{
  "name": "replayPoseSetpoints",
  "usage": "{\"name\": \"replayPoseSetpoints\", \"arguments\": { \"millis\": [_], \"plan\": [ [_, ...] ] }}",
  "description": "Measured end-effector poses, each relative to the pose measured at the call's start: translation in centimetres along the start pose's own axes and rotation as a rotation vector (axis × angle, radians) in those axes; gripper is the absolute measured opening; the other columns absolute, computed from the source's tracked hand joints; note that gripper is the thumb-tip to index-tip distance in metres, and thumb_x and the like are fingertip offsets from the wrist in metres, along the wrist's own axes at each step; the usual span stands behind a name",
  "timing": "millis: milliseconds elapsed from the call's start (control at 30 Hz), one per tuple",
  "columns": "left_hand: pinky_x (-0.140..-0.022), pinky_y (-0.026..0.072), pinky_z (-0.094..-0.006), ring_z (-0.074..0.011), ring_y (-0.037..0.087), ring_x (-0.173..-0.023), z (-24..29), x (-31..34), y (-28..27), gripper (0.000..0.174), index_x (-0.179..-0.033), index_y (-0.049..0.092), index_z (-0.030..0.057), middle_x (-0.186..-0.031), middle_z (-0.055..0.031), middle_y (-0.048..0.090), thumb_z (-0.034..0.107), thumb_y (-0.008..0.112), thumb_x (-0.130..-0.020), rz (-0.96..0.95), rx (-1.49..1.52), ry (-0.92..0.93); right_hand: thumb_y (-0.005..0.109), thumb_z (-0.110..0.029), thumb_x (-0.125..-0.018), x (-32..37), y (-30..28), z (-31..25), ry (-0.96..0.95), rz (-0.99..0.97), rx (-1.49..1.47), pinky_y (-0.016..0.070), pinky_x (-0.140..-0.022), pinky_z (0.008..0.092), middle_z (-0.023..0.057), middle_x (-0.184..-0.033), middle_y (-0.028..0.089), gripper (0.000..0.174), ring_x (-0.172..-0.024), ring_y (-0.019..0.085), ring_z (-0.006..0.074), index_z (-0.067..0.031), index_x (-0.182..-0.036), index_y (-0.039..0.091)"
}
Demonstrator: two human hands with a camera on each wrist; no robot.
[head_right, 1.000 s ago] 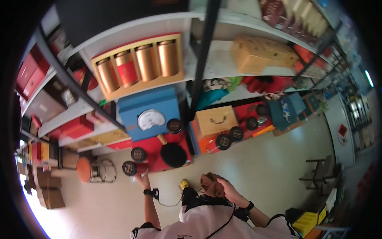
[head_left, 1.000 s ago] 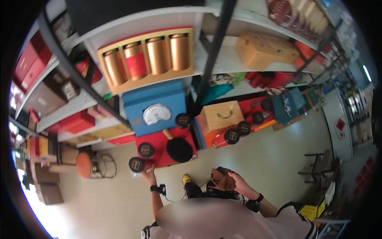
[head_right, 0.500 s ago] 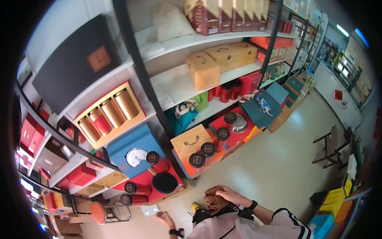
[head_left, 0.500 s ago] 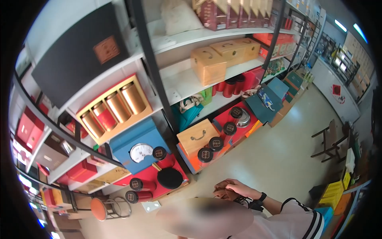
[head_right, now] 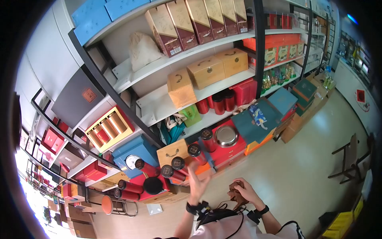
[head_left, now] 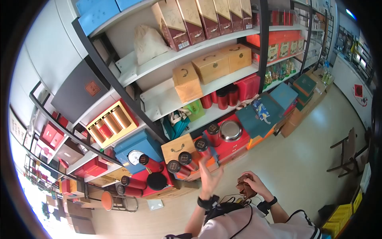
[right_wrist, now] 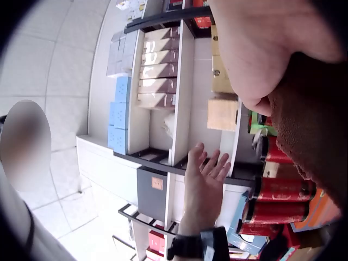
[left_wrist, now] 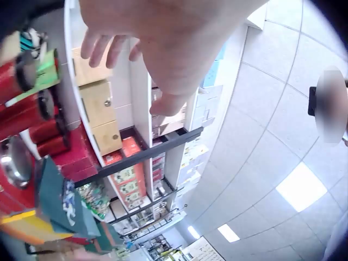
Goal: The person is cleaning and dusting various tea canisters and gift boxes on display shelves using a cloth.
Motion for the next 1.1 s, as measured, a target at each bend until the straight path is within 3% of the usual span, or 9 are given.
{"name": "replayPoseSetpoints", "arguments": {
  "millis": [200,300,500,600,767,867,967,1000,1100],
  "plan": [
    [-0.103,0.044,-0.0498,-0.0445,0.051,-0.118,1.4,-19.2,0.7,0.088,-0.139,0.041,-0.0052,-0.125,-0.0262,0.051,0.021,0.089,-0.071,0.284,-0.238,0.195,0.056,-0.007,-0.098,0.2,-7.2,-2.0,-0.022,0.073,-0.036,0.0478,-0.1,0.0302,0.007,-0.117,0.066,0.026,-0.112,0.061,0.016,-0.0028,-0.123,0.061],
    [-0.101,0.0442,-0.0479,-0.0442,0.05,-0.121,-2.3,-28.9,0.9,0.109,-0.144,0.037,-0.0052,-0.129,-0.0275,0.049,0.047,0.093,-0.066,0.421,-0.455,0.033,0.055,-0.007,-0.098,-0.9,-8.9,-1.2,-0.052,0.127,-0.061,0.0482,-0.099,0.0302,0.0066,-0.115,0.067,0.025,-0.11,0.062,0.0158,-0.0029,-0.122,0.062],
    [-0.112,0.0341,-0.0602,-0.0511,0.035,-0.141,-8.5,-38.7,5.2,0.14,-0.153,0.021,-0.0084,-0.146,-0.0371,0.038,0.062,0.093,-0.055,0.521,-0.533,-0.257,0.056,-0.008,-0.097,-5.0,-12.4,-0.4,0.074,0.152,-0.136,0.0507,-0.097,0.03,0.0089,-0.112,0.07,0.027,-0.107,0.064,0.0169,-0.0014,-0.121,0.066],
    [-0.118,0.021,-0.0694,-0.056,0.016,-0.151,-9.6,-41.8,7.4,0.154,-0.159,0.013,-0.0085,-0.156,-0.0468,0.02,0.072,0.09,-0.052,0.359,-0.609,-0.358,0.057,-0.009,-0.097,-7.6,-14.4,-2.4,0.021,0.14,-0.065,0.0514,-0.096,0.0305,0.0097,-0.113,0.071,0.027,-0.106,0.065,0.0171,0.0001,-0.12,0.067],
    [-0.113,0.016,-0.0776,-0.0624,0.023,-0.146,-13.2,-48.4,8.7,0.159,-0.157,0.026,-0.0086,-0.15,-0.0524,0.025,0.092,0.075,-0.045,0.289,-0.978,-0.292,0.056,-0.012,-0.097,-12.7,-17.9,-5.5,0.088,0.103,0.034,0.0511,-0.098,0.0316,0.0104,-0.114,0.071,0.028,-0.107,0.065,0.0186,0.0013,-0.12,0.065],
    [-0.104,0.0088,-0.0873,-0.066,0.011,-0.147,-14.9,-51.5,8.8,0.173,-0.163,0.01,-0.0035,-0.153,-0.0527,0.018,0.094,0.075,-0.036,0.0,-0.979,-0.566,0.055,-0.009,-0.098,-15.4,-19.0,-5.5,0.115,0.07,-0.069,0.0514,-0.096,0.0302,0.0097,-0.112,0.071,0.024,-0.104,0.066,0.017,0.0027,-0.117,0.065],
    [-0.101,0.0092,-0.0885,-0.066,0.006,-0.147,-14.0,-53.3,8.3,0.176,-0.163,0.003,-0.0017,-0.156,-0.0512,0.013,0.092,0.077,-0.035,-0.047,-0.88,-0.749,0.056,-0.009,-0.098,-17.4,-18.7,-6.1,0.127,0.02,-0.05,0.0517,-0.095,0.0297,0.0092,-0.112,0.071,0.025,-0.103,0.066,0.0166,0.0026,-0.118,0.065],
    [-0.102,0.0153,-0.0832,-0.0637,0.01,-0.147,-12.9,-53.2,8.4,0.172,-0.163,0.007,-0.001,-0.156,-0.0481,0.017,0.089,0.079,-0.036,-0.084,-0.905,-0.791,0.056,-0.009,-0.098,-18.3,-18.6,-5.9,0.131,-0.002,-0.054,0.0517,-0.095,0.0297,0.0092,-0.112,0.071,0.025,-0.103,0.066,0.0166,0.0026,-0.118,0.065],
    [-0.103,0.0226,-0.0751,-0.0585,0.02,-0.143,-24.6,-56.5,7.9,0.166,-0.162,0.015,-0.0004,-0.154,-0.0436,0.025,0.085,0.082,-0.037,-0.226,-0.744,-0.718,0.058,-0.01,-0.098,-20.3,-18.9,-4.9,0.129,-0.134,-0.098,0.0519,-0.094,0.029,0.0085,-0.113,0.071,0.025,-0.103,0.066,0.0157,0.0026,-0.119,0.065]
  ]
}}
Point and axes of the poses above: each hand's wrist, its own x-axis away from the middle knuckle, its own y-axis out of the palm, z = x × y, the point moved 1 cm from there along -x, towards the middle knuckle
